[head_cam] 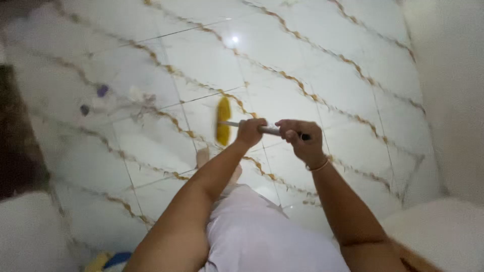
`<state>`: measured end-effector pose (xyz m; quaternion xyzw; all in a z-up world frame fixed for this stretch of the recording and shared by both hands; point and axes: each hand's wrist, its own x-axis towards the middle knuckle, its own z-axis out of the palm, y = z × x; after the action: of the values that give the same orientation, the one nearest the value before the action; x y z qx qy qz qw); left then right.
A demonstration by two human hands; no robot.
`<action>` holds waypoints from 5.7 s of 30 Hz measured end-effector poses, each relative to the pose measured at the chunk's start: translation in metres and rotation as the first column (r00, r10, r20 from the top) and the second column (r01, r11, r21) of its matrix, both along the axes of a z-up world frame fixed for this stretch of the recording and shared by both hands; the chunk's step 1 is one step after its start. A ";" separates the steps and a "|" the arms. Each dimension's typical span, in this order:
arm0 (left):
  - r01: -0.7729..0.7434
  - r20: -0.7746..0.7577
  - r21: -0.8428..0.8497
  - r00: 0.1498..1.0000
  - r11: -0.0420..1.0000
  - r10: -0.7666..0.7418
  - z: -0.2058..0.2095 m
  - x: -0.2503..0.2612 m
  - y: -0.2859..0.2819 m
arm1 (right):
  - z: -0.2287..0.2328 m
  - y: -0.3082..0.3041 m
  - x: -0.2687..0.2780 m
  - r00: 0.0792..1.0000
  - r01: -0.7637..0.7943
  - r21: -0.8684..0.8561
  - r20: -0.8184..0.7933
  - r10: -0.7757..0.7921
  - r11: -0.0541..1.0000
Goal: Sweeping debris off a tiled floor using a broom and collecting it into a plastic bag.
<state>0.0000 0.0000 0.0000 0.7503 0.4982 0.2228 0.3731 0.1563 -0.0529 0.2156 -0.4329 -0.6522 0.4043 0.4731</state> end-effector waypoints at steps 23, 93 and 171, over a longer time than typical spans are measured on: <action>-0.141 0.263 -0.049 0.953 0.989 0.149 0.060 0.000 -0.017 | 0.098 0.024 -0.062 0.897 -0.150 -0.001 0.422 0.136 0.989; -0.279 -0.277 0.038 0.920 0.960 0.278 -0.060 -0.367 -0.001 | -0.090 0.014 -0.275 0.963 -0.014 -0.321 -0.260 -0.074 0.947; -0.380 -0.106 -0.001 0.920 0.925 0.377 -0.109 -0.206 0.257 | -0.098 0.300 -0.140 0.977 -0.159 -0.274 -0.184 0.110 0.949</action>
<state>-0.2060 0.2571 -0.1087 0.6464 0.6548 0.2460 0.3046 0.0158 0.2470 0.1172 -0.4160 -0.5729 0.5607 0.4292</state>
